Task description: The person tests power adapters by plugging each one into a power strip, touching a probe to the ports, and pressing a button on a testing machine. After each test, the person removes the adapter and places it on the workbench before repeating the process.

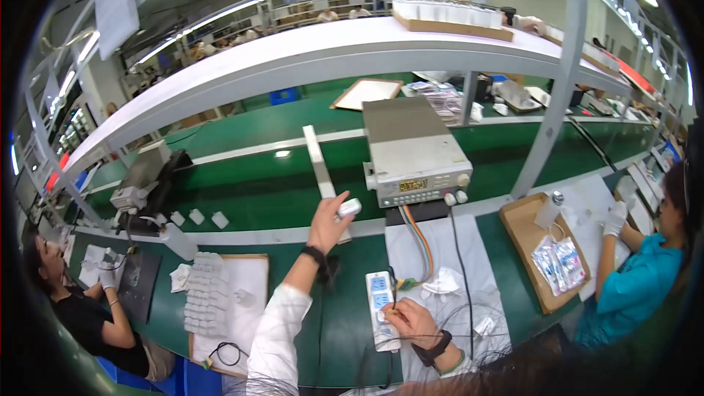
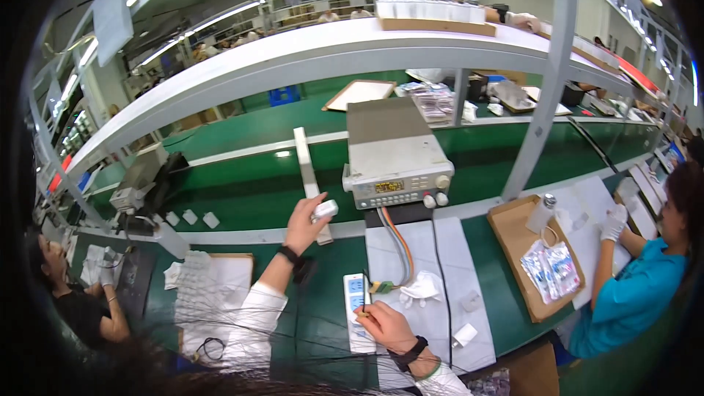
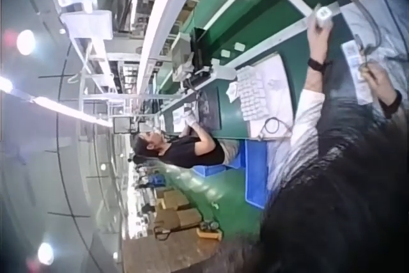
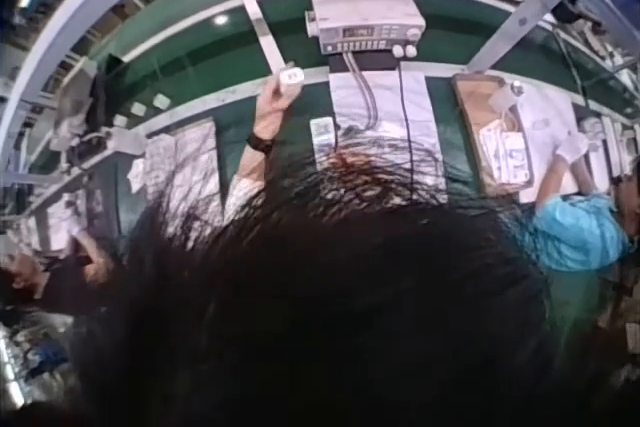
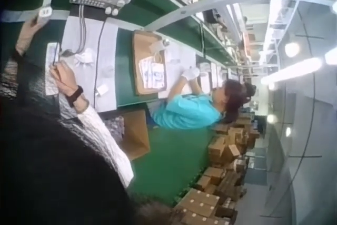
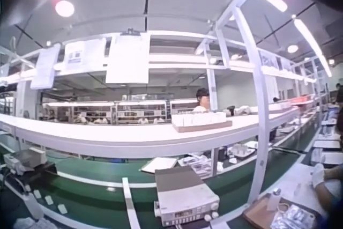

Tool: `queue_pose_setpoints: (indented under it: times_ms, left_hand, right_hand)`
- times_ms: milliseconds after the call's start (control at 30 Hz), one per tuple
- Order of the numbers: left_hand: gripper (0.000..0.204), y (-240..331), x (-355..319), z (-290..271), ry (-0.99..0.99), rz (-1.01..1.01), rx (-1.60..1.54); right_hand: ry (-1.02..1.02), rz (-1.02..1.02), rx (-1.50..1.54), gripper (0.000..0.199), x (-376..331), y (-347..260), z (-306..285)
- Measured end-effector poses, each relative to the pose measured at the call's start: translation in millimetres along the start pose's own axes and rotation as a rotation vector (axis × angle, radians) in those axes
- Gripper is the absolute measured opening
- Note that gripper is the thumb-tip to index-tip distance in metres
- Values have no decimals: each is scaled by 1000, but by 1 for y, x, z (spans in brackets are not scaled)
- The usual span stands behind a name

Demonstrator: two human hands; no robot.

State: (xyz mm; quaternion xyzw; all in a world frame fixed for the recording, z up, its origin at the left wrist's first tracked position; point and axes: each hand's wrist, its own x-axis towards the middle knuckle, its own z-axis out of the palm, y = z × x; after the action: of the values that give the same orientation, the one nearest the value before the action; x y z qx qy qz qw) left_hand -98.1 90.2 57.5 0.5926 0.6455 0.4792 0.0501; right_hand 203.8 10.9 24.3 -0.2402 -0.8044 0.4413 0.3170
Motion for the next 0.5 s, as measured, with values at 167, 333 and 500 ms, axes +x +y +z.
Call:
queue_pose_setpoints:
  times_ms: [167, 333, 500]
  left_hand:
    - [21, -25, 56, 52, -202, -56, 438]
    - [25, -64, 57, 60, -320, -144, 454]
    - [30, -105, 80, -19, -434, -238, 649]
  right_hand:
    - [57, -1, 50, 19, -6, 10, -5]
    - [-20, 11, -76, 19, -4, -5, -8]
    - [-25, 174, -7, 17, -10, 11, -4]
